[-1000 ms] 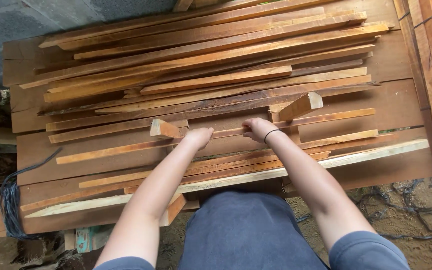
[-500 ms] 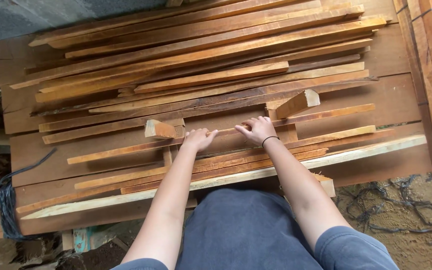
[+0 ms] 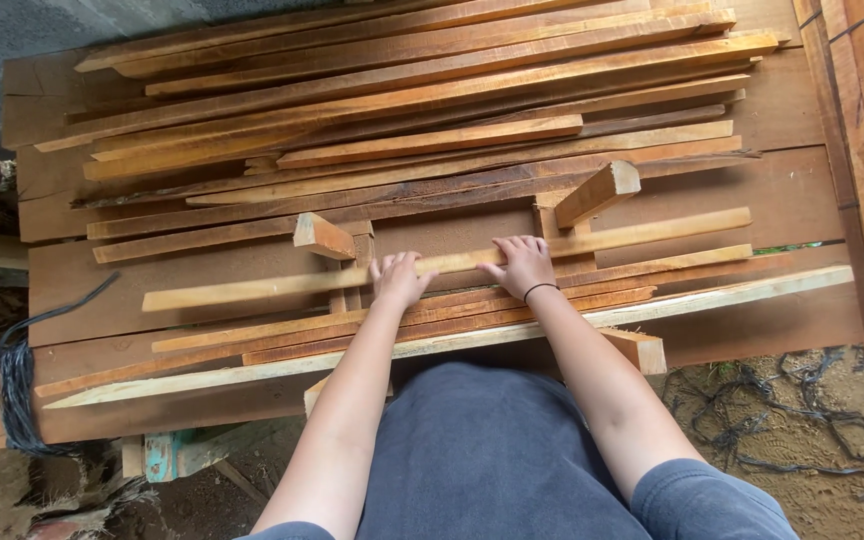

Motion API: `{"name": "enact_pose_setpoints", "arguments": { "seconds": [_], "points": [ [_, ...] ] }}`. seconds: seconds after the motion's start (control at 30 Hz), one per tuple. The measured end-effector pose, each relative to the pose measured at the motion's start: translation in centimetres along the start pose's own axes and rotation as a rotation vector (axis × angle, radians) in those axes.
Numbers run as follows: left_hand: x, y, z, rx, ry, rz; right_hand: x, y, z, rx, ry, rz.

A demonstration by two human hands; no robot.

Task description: Organizing and bundling thin wooden planks in a woodworking shop.

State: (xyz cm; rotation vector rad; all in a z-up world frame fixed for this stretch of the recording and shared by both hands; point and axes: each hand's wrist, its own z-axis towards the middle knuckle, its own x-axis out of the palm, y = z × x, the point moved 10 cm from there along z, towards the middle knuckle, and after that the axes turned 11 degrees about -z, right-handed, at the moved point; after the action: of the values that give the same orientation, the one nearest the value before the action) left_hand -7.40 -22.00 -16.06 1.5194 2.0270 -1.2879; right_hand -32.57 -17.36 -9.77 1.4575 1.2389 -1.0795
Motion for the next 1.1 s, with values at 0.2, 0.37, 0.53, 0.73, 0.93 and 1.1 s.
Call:
{"name": "enact_pose_setpoints", "arguments": {
  "seconds": [0.2,0.37,0.53,0.73,0.93,1.1],
  "points": [
    [-1.6,-1.4,-2.9,0.012,-0.155,0.036,-0.6,0.3,-0.8,0.033,0.001,-0.034],
    [-1.9,-1.5,-5.2,0.068,-0.231,0.065,0.3,-0.1,-2.0,0.071,-0.001,-0.017],
    [-2.4,-2.6,-7.6,0.140,-0.283,0.081,-0.2,0.0,-3.5,0.063,0.073,0.045],
    [-1.3,-1.4,-7.5,0.146,-0.357,0.109,0.0,0.0,-3.9,0.057,0.055,0.020],
    [-1.6,-1.8,-8.0,0.165,-0.301,0.090,-0.4,0.3,-3.9,0.025,-0.020,0.007],
    [-1.3,-2.3,-8.8,0.165,-0.314,0.083,-0.7,0.0,-4.3,0.039,-0.006,0.031]
  ]
}}
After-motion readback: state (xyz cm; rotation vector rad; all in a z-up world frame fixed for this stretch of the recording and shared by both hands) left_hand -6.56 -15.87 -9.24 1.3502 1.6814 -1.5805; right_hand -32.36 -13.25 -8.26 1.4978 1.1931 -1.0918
